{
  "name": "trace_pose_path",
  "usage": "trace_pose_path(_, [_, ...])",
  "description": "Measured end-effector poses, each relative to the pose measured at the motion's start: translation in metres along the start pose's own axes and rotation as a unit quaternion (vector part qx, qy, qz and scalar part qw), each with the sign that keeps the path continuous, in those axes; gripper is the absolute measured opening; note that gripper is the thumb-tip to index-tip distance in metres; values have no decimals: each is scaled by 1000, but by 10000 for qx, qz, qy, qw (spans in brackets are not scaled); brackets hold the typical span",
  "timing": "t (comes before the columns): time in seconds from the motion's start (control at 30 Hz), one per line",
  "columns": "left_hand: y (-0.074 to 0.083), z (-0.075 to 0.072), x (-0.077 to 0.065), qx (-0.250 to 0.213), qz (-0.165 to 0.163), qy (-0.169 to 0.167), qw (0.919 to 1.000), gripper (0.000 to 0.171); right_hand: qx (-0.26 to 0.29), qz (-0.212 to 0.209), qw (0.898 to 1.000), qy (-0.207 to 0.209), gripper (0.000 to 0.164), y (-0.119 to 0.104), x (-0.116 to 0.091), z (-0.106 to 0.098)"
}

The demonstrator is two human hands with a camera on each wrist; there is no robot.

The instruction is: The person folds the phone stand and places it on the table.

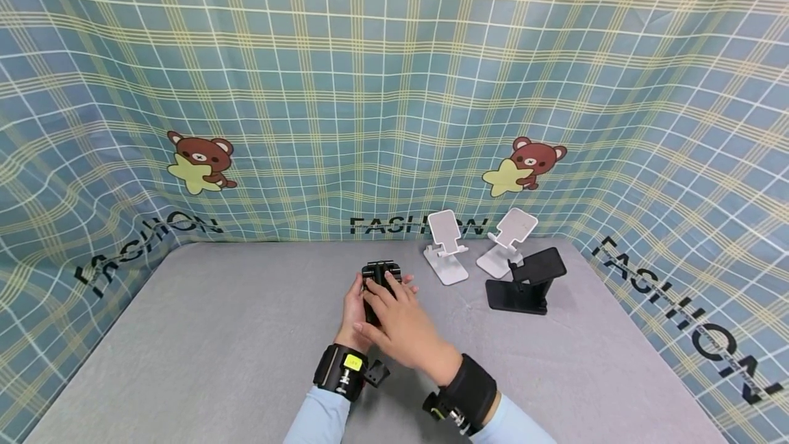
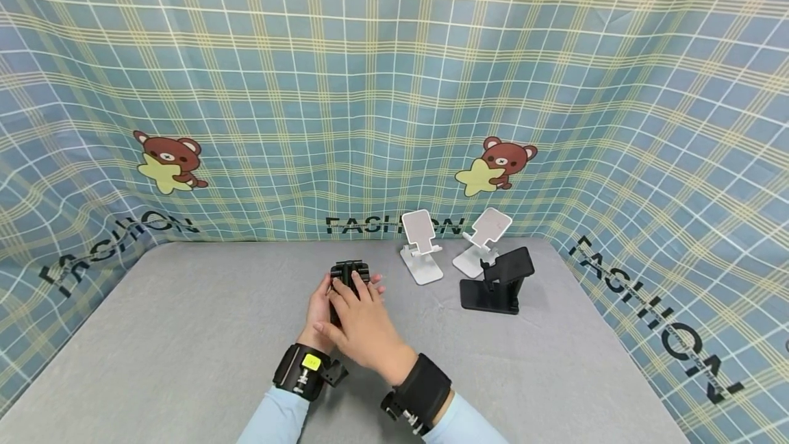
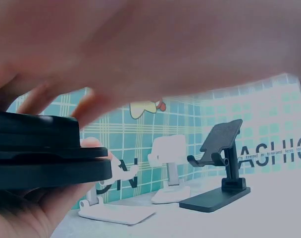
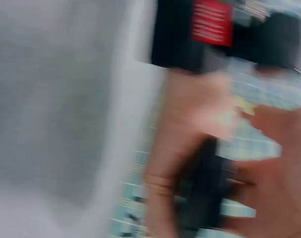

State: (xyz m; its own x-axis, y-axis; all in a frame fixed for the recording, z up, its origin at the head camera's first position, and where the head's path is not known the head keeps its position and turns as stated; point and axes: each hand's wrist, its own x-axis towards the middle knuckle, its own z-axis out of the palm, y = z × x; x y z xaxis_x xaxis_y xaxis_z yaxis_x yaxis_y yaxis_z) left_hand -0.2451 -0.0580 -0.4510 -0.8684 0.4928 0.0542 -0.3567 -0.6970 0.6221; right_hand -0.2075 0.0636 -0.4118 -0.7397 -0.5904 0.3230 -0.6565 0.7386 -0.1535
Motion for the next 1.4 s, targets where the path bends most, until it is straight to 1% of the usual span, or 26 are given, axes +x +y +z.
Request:
trace_pose_path(0.03, [0,-1,0,-137,-20,70,9999,73,239,39,9993,-291,52,0,1,-9])
trace_pose_path(0.1, [0,-3,1,-304,-28,196,9993,69,745,134,9939,-800,51,3,4,-27])
trace_pose_path(0.17, [0,-5,2,-545,54,366,9978,61,1286,333,9854,-1066,54,6,6,-44])
trace_pose_path(0.23, [0,-6,4,-625,77,526,9966,57,1743,616,9771,-1052,62,11,7,-56])
trace_pose_path(0.3, [0,-6,5,-538,164,619,9965,57,2211,908,9672,-856,77,19,8,-64])
trace_pose_path(0.37, [0,-6,6,-504,227,566,9969,61,2711,1170,9536,-597,95,29,8,-66])
trace_pose_path(0.4, [-1,-6,6,-497,248,536,9970,63,2989,1292,9442,-487,103,35,7,-64])
trace_pose_path(0.47, [-1,-6,7,-450,294,344,9980,66,3483,1475,9251,-329,116,46,7,-58])
trace_pose_path(0.5, [-1,-5,7,-387,317,268,9984,68,3694,1553,9158,-280,119,50,7,-54])
trace_pose_path(0.53, [-2,-5,8,-361,344,188,9986,68,3919,1688,9041,-250,121,54,7,-49])
trace_pose_path(0.6, [-2,-3,8,-247,383,166,9988,68,4381,1945,8775,-173,122,59,7,-37])
trace_pose_path(0.63, [-3,-3,8,-169,405,168,9989,68,4638,2080,8610,-176,121,61,7,-31])
trace_pose_path(0.73, [-4,0,8,-13,444,412,9982,68,5422,2498,8021,-182,115,63,9,-13])
trace_pose_path(0.77, [-4,1,7,47,437,563,9974,67,5607,2593,7861,-206,112,62,9,-8])
trace_pose_path(0.8, [-4,1,7,128,435,692,9966,67,5758,2663,7726,-253,107,62,9,-4])
trace_pose_path(0.83, [-5,1,7,221,426,833,9954,67,5883,2670,7627,-297,102,62,9,-1])
trace_pose_path(0.87, [-6,1,8,313,411,958,9941,67,5973,2671,7554,-341,93,61,9,2])
trace_pose_path(0.93, [-7,0,9,535,389,1201,9905,65,6105,2570,7481,-403,77,60,9,6])
trace_pose_path(0.97, [-8,-1,9,654,388,1271,9890,65,6177,2515,7440,-418,69,60,9,7])
trace_pose_path(1.07, [-11,-4,13,952,449,1426,9842,64,6296,2416,7372,-419,56,60,8,8])
trace_pose_path(1.13, [-12,-6,15,1212,506,1546,9792,64,6276,2412,7394,-340,54,60,7,8])
trace_pose_path(1.2, [-14,-6,17,1471,548,1677,9733,66,6267,2496,7380,-175,55,61,6,8])
trace_pose_path(1.3, [-14,-6,17,1930,565,1799,9629,69,6149,2639,7431,106,58,63,5,7])
trace_pose_path(1.4, [-11,-5,15,2249,554,1845,9551,73,6030,2702,7501,282,59,65,4,5])
